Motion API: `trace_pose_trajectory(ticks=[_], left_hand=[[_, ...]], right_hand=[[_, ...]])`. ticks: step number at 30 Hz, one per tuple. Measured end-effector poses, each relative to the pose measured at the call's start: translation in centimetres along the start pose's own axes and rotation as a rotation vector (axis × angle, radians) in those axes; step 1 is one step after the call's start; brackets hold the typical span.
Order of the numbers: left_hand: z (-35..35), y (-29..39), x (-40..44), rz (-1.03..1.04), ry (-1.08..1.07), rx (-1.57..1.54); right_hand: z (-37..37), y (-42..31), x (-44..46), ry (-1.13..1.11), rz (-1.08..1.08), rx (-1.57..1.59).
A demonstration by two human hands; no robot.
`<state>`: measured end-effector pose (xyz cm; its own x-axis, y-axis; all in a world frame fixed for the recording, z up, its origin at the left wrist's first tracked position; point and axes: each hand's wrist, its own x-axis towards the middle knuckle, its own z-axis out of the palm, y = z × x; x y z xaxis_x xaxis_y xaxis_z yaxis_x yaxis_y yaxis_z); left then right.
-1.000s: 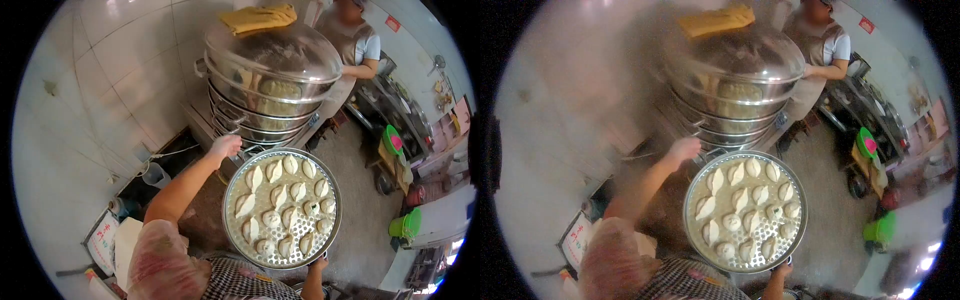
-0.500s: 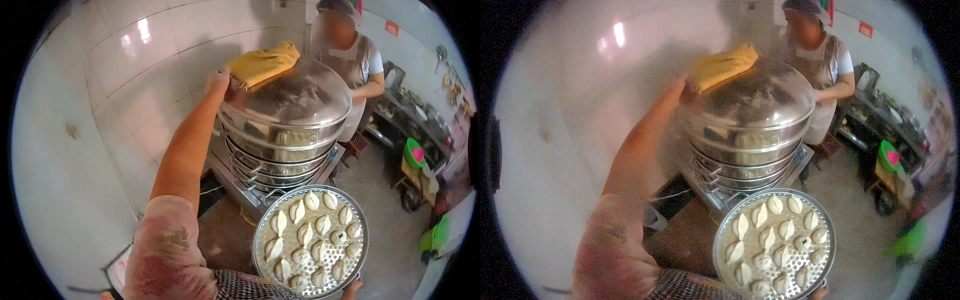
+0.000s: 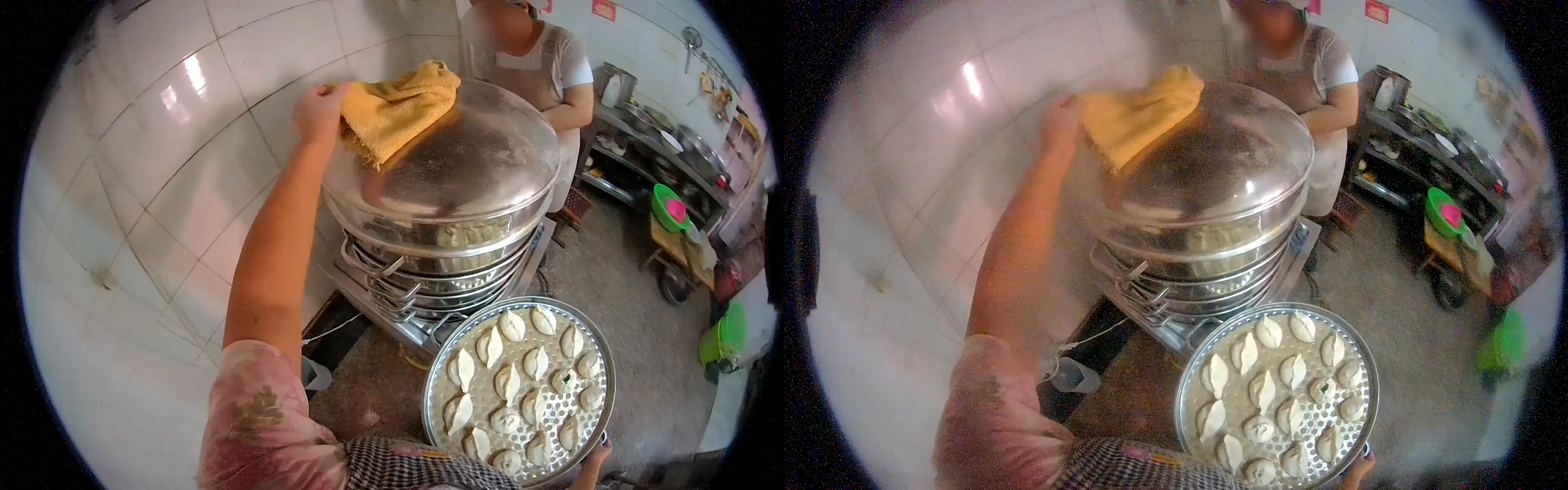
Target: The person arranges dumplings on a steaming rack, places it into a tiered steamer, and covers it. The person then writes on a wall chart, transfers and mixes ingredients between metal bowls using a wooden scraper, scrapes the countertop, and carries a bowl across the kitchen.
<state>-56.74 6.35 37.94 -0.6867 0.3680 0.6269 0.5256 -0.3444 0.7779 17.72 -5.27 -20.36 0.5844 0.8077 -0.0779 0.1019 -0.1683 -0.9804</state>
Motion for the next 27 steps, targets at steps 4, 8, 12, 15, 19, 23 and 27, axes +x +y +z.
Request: trace_pose_trajectory(ticks=[4, 8, 12, 15, 19, 23, 27], left_hand=[[0.7, 1.0, -1.8, -0.465, -0.111, -1.151], [2.2, 1.5, -5.6, -0.462, -0.072, -1.568], [4.6, 1.2, -5.1, -0.762, -0.068, -1.87], [5.9, -2.8, -1.9, -0.592, -0.421, -2.002], [4.3, -5.5, 0.5, -0.608, -0.402, -1.675], [0.6, -10.6, -0.1, -0.657, -0.409, -1.267], [-6.2, -15.0, -3.4, -0.665, -0.426, -0.704]], right_hand=[[-0.4, -0.3, -0.6, 0.019, -0.042, -0.006], [-0.9, -1.6, -1.5, -0.009, -0.037, 0.03], [-2.2, -3.6, -3.2, 0.034, -0.054, -0.074], [-3.0, -6.0, -4.4, 0.064, -0.051, -0.346], [-4.2, -4.2, -3.6, 0.119, -0.024, -0.357], [-0.8, -13.5, -9.8, 0.123, 0.092, -0.11], [-3.1, -12.5, -8.7, 0.044, 0.086, -0.464]])
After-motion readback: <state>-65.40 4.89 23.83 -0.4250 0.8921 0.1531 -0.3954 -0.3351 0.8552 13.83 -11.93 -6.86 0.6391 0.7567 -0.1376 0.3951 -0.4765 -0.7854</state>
